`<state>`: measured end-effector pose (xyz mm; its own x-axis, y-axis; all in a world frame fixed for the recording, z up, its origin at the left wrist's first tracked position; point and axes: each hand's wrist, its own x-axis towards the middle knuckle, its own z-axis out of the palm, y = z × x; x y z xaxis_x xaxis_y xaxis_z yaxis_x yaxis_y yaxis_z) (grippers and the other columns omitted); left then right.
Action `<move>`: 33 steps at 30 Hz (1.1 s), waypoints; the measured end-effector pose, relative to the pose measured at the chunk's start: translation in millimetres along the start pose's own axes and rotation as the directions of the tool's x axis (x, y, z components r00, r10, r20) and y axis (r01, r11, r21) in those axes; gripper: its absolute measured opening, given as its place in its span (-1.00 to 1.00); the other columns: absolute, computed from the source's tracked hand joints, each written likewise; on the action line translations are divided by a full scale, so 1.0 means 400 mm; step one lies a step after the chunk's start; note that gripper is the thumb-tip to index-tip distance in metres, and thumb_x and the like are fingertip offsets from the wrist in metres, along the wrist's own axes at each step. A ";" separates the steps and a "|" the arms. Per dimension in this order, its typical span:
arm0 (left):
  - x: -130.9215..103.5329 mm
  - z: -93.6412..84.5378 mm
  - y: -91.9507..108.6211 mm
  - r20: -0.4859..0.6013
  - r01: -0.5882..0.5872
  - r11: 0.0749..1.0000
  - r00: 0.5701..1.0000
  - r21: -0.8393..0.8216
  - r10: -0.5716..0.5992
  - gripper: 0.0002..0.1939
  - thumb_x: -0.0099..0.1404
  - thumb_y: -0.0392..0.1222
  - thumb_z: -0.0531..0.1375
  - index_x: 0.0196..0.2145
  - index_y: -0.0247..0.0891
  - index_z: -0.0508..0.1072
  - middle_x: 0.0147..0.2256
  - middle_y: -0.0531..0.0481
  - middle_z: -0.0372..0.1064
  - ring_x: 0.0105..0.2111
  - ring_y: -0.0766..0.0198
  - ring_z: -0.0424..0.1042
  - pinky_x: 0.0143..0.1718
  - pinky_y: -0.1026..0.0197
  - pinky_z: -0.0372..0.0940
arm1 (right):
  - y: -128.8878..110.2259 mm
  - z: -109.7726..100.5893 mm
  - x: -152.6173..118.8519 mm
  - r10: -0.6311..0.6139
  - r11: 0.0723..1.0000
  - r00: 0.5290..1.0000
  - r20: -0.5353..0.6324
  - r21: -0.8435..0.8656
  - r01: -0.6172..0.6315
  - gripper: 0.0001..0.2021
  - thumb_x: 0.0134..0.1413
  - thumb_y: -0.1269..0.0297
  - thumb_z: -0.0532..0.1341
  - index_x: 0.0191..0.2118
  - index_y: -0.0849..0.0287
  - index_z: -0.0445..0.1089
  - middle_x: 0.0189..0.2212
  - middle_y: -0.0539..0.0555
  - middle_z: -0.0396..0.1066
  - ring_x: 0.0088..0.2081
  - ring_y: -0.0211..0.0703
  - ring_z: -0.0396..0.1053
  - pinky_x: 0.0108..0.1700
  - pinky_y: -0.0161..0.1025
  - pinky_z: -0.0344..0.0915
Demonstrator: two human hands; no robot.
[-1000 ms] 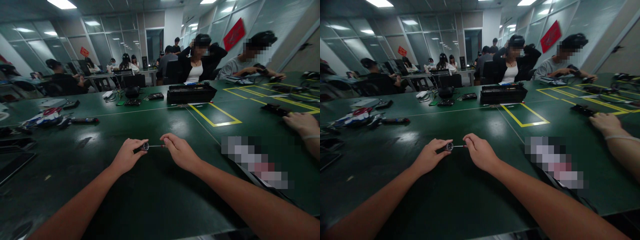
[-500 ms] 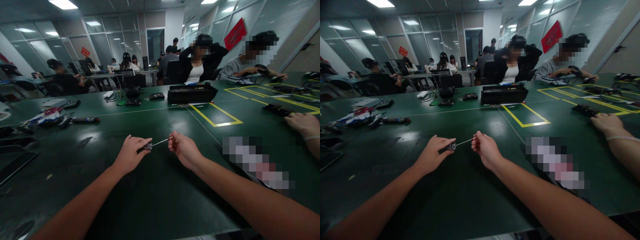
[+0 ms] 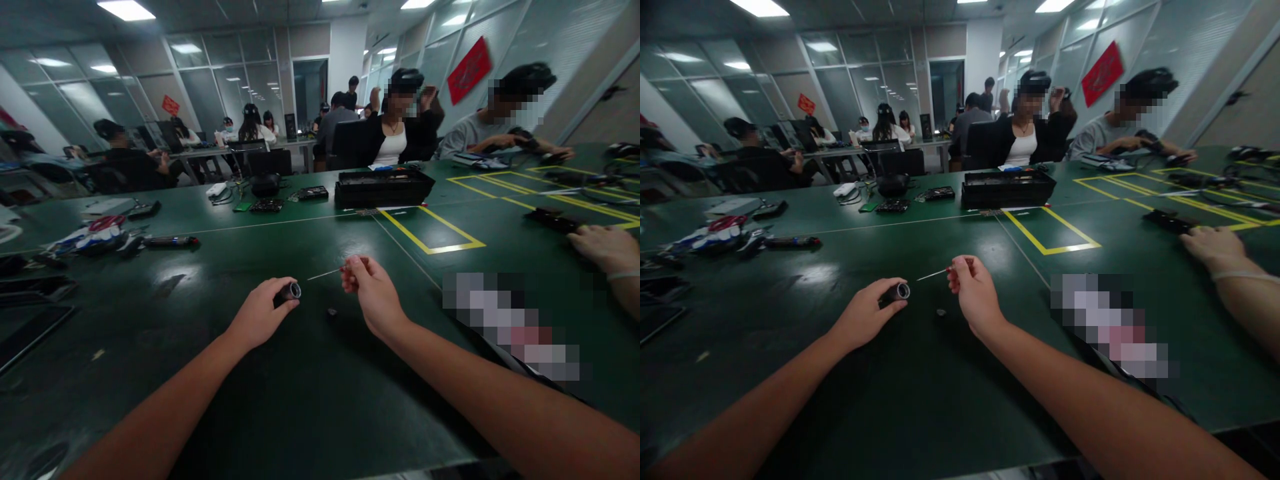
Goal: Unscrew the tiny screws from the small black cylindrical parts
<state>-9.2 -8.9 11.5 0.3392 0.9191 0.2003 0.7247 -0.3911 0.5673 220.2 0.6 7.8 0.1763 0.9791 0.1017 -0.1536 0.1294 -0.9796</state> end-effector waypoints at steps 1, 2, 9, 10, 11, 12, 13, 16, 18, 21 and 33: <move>-0.001 0.001 0.001 -0.012 -0.002 1.000 1.000 -0.017 0.002 -0.66 0.33 -0.17 0.23 0.06 -0.16 0.44 -0.02 -0.09 0.44 -0.04 0.08 0.42 0.01 0.00 0.34 | -0.002 -0.001 0.000 -0.022 1.000 1.000 -0.003 -0.012 0.022 -0.72 0.17 -0.02 0.20 -0.24 0.10 0.36 -0.42 0.00 0.40 -0.43 -0.21 0.34 -0.41 -0.24 0.28; -0.003 0.002 0.002 -0.020 -0.002 1.000 1.000 -0.026 0.002 -0.68 0.32 -0.17 0.24 0.03 -0.17 0.44 -0.02 -0.09 0.43 -0.05 0.09 0.42 0.00 0.01 0.35 | -0.003 -0.002 -0.001 -0.043 0.999 0.999 -0.003 -0.024 0.043 -0.72 0.18 -0.02 0.19 -0.23 0.09 0.36 -0.41 0.00 0.40 -0.41 -0.20 0.35 -0.40 -0.24 0.28; -0.014 0.008 0.031 0.099 -0.041 0.999 0.994 -0.014 0.043 -0.60 0.38 -0.22 0.17 0.16 -0.10 0.33 0.05 -0.04 0.40 0.04 0.08 0.40 0.07 0.00 0.33 | -0.014 -0.007 -0.004 -0.136 0.990 0.991 -0.005 -0.032 0.136 -0.76 0.24 0.01 0.17 -0.21 0.08 0.35 -0.37 0.01 0.42 -0.37 -0.19 0.36 -0.34 -0.22 0.31; -0.014 0.008 0.040 0.119 -0.074 0.997 0.990 -0.011 0.075 -0.59 0.40 -0.23 0.14 0.18 -0.09 0.31 0.08 -0.04 0.38 0.07 0.09 0.38 0.10 0.00 0.30 | -0.016 -0.008 -0.003 -0.142 0.990 0.990 -0.012 -0.024 0.141 -0.76 0.24 0.02 0.18 -0.21 0.08 0.35 -0.38 0.01 0.42 -0.37 -0.19 0.36 -0.34 -0.23 0.30; -0.014 0.008 0.049 0.141 -0.108 0.994 0.984 -0.009 0.108 -0.59 0.41 -0.24 0.12 0.19 -0.10 0.30 0.11 -0.05 0.36 0.09 0.11 0.36 0.13 0.01 0.29 | -0.017 -0.008 -0.002 -0.147 0.989 0.989 -0.017 -0.018 0.147 -0.77 0.24 0.02 0.18 -0.22 0.09 0.36 -0.38 0.01 0.41 -0.38 -0.20 0.35 -0.35 -0.23 0.30; -0.013 0.007 0.059 0.168 -0.140 0.990 0.976 -0.009 0.140 -0.59 0.42 -0.25 0.09 0.20 -0.10 0.30 0.12 -0.05 0.34 0.10 0.12 0.35 0.13 0.03 0.28 | -0.017 -0.008 -0.001 -0.151 0.988 0.988 -0.018 -0.012 0.151 -0.77 0.24 0.03 0.18 -0.22 0.09 0.36 -0.39 0.00 0.41 -0.38 -0.20 0.35 -0.35 -0.23 0.29; -0.012 0.008 0.069 0.195 -0.167 0.986 0.967 -0.005 0.165 -0.60 0.43 -0.27 0.06 0.19 -0.11 0.31 0.12 -0.06 0.33 0.10 0.13 0.34 0.13 0.04 0.28 | -0.017 -0.008 0.000 -0.155 0.988 0.988 -0.018 -0.006 0.155 -0.77 0.24 0.03 0.18 -0.22 0.09 0.36 -0.39 0.00 0.41 -0.38 -0.20 0.35 -0.35 -0.23 0.29; -0.006 0.016 0.095 0.259 -0.204 0.978 0.948 0.051 0.184 -0.60 0.37 -0.35 0.04 0.12 -0.15 0.36 0.03 -0.09 0.37 0.04 0.12 0.37 0.09 0.03 0.29 | -0.018 -0.008 0.001 -0.158 0.987 0.987 -0.019 0.014 0.158 -0.77 0.24 0.03 0.19 -0.22 0.09 0.36 -0.41 -0.02 0.40 -0.39 -0.21 0.34 -0.35 -0.23 0.28; 0.001 0.029 0.108 0.280 -0.212 0.969 0.945 0.129 0.169 -0.62 0.32 -0.34 0.09 0.08 -0.16 0.39 -0.05 -0.10 0.41 -0.03 0.08 0.41 0.04 0.00 0.30 | -0.018 -0.008 0.001 -0.158 0.987 0.987 -0.019 0.022 0.158 -0.77 0.23 0.03 0.20 -0.22 0.09 0.37 -0.41 -0.02 0.40 -0.39 -0.21 0.34 -0.35 -0.23 0.27; 0.017 0.053 0.118 0.302 -0.242 0.937 0.939 0.251 0.162 -0.65 0.35 -0.18 0.16 0.08 -0.13 0.43 -0.11 -0.10 0.45 -0.09 0.02 0.45 -0.04 -0.04 0.32 | -0.021 -0.006 0.000 -0.154 0.988 0.988 -0.016 0.025 0.155 -0.76 0.21 0.03 0.21 -0.22 0.10 0.37 -0.41 -0.01 0.40 -0.40 -0.21 0.34 -0.35 -0.22 0.27; 0.061 0.025 0.093 0.343 -0.227 0.933 0.931 0.279 0.124 -0.71 0.40 -0.06 0.10 -0.09 -0.11 0.58 -0.16 -0.04 0.52 -0.17 0.11 0.47 -0.21 0.13 0.29 | -0.017 -0.006 0.006 -0.123 0.992 0.992 -0.007 0.037 0.123 -0.74 0.16 -0.01 0.25 -0.27 0.09 0.40 -0.45 -0.03 0.41 -0.42 -0.21 0.34 -0.36 -0.22 0.26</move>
<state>31.9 -1.4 29.6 0.6115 0.7911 -0.0167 0.7664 -0.5869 0.2611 224.1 1.6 14.4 0.2005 0.9547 0.2198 -0.1666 0.2543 -0.9527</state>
